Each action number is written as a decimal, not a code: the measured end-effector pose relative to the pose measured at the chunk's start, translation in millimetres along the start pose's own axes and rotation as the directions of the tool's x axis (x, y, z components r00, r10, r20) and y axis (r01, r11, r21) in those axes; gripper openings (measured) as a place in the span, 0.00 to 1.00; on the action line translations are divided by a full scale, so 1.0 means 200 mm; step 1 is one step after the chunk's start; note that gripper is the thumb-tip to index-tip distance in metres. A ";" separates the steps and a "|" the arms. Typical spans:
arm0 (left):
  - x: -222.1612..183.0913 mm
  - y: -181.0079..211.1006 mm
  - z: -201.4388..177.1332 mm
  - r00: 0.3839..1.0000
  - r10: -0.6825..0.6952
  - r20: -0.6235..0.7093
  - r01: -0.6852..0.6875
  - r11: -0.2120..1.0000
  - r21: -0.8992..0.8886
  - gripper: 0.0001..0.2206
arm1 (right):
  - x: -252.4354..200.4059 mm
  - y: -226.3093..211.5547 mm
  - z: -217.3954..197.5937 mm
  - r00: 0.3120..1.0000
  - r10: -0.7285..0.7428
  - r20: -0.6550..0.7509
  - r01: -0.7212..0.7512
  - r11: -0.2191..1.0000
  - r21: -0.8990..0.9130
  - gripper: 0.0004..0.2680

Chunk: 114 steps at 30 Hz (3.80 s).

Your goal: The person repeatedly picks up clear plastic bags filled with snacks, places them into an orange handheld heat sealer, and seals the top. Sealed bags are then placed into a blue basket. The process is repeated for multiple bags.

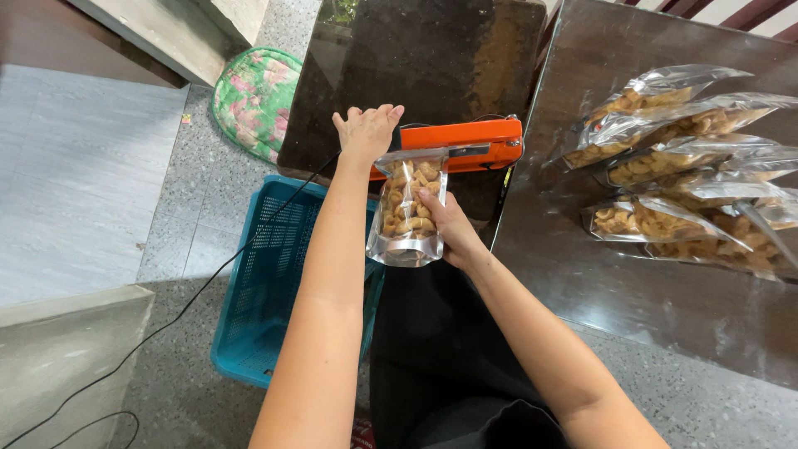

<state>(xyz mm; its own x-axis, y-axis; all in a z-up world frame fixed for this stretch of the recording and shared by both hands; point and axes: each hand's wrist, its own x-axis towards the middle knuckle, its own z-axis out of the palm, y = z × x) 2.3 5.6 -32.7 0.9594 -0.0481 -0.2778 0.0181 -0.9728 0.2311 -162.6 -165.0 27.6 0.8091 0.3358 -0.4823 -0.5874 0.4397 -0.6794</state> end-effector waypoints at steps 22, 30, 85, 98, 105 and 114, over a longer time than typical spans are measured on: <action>0.10 -0.01 -0.06 0.961 0.034 0.273 -0.042 0.999 0.023 0.37 | 0.01 0.03 -0.03 0.996 0.061 -0.061 -0.062 0.998 -0.009 0.16; 0.12 -0.02 -0.03 0.960 0.015 0.280 -0.027 0.999 0.040 0.39 | 0.01 0.04 -0.03 0.999 0.029 -0.029 -0.030 0.999 -0.012 0.16; -0.90 -0.29 -0.14 0.882 0.365 -0.299 -0.460 0.807 -0.372 0.19 | -0.49 0.04 -0.03 0.964 0.214 0.159 -0.145 0.921 -0.363 0.27; -1.00 -0.35 -0.11 0.924 0.256 -0.283 -0.338 0.893 -0.296 0.24 | -0.41 0.08 0.00 0.933 0.315 0.175 -0.185 0.835 -0.518 0.31; -0.93 -0.60 -0.05 0.961 0.148 0.235 0.117 0.550 -0.827 0.39 | -0.31 0.08 -0.02 0.878 0.376 0.296 -0.204 0.853 -0.481 0.31; -1.11 -0.87 -0.29 0.807 0.134 0.575 0.476 0.429 -0.768 0.25 | 0.16 0.16 0.14 0.849 0.302 0.434 0.216 0.552 -0.805 0.29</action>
<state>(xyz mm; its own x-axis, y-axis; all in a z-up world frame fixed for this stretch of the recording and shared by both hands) -198.0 199.3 43.6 0.6148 -0.2996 -0.7296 0.6805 -0.2660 0.6827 -156.8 -116.7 5.6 0.5026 0.7793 -0.3742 -0.1369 -0.3556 -0.9246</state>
